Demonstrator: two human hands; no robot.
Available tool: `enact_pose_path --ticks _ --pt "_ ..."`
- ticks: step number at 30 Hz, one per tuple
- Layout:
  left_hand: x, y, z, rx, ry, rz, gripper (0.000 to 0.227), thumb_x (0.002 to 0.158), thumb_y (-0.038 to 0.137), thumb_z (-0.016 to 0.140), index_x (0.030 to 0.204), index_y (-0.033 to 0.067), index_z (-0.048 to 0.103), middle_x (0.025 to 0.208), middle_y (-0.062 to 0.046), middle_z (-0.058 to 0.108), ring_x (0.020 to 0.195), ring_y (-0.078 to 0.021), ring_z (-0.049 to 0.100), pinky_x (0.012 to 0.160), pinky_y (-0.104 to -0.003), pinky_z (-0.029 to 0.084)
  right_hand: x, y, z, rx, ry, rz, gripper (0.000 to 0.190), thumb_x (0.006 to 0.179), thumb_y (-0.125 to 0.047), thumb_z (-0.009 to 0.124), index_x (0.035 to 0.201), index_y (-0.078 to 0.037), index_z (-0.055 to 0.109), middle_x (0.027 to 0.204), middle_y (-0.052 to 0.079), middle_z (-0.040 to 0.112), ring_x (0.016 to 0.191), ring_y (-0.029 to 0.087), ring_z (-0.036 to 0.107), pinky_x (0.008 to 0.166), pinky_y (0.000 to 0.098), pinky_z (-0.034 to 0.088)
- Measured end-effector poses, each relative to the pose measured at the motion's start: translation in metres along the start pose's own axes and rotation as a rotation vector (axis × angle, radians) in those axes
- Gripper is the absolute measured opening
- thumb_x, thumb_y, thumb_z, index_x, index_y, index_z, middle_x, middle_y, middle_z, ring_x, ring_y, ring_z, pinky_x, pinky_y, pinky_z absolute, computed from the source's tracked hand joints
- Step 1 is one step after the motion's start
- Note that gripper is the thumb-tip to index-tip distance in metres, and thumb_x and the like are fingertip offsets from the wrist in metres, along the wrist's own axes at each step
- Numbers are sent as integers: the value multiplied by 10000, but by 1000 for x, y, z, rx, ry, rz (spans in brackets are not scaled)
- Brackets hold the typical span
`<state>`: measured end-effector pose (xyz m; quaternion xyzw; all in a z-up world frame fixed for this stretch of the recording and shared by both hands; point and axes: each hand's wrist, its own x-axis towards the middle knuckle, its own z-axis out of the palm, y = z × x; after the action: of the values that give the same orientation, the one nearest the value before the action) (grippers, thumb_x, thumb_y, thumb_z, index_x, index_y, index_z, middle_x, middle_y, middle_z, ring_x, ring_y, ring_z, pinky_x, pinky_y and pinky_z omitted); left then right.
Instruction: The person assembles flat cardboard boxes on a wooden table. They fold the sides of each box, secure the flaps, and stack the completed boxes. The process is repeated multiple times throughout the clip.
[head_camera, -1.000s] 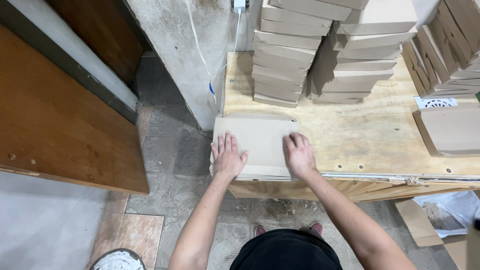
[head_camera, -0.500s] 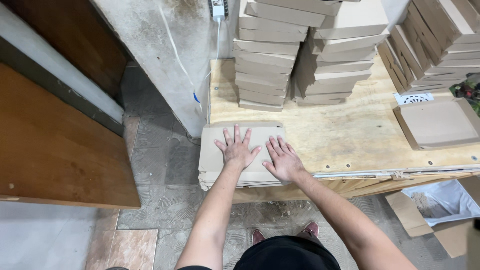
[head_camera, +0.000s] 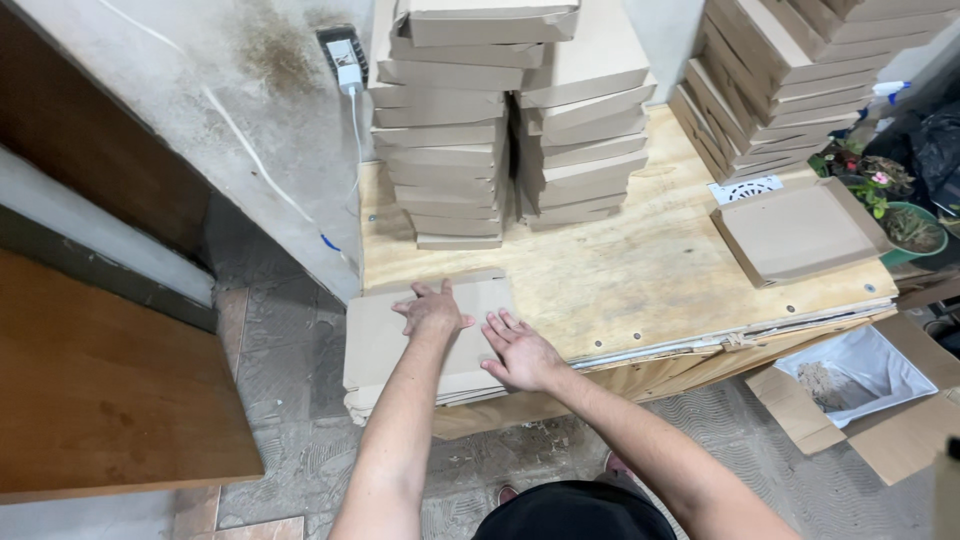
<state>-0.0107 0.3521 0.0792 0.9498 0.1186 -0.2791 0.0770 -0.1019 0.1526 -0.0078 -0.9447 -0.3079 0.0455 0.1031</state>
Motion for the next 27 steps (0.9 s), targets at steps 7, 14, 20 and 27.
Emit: enact_pose_path --ticks 7,14,20,27 --pt "12 22 -2 -43 9 -83 1162 869 427 975 1821 348 313 1840 -237 234 1555 -709 270 1018 -917 410 -41 35 -29 228 40 -116 640 1062 -442 709 1590 -85 657 1688 145 615 1607 384 518 1282 516 484" --pt "32 109 49 251 226 182 715 1088 172 620 1775 263 442 1823 -191 405 1669 -556 316 1191 -853 239 -91 176 -36 306 99 146 249 1057 -332 709 1211 -208 860 1191 57 870 1232 317 793 1094 454 631" --pt "-37 225 79 -19 261 567 658 1063 304 658 1680 104 548 1761 -202 450 1696 -446 364 1358 -652 336 -148 330 -60 212 328 468 244 1066 -373 707 1208 -258 869 1178 -2 873 1193 259 809 1054 407 650" --pt "-33 285 131 -99 257 627 728 1052 587 677 1635 161 591 1699 -123 469 1702 -380 342 1383 -601 302 -200 406 -84 102 396 774 338 1074 -370 719 1350 -210 829 1330 35 784 1302 289 752 1117 411 626"
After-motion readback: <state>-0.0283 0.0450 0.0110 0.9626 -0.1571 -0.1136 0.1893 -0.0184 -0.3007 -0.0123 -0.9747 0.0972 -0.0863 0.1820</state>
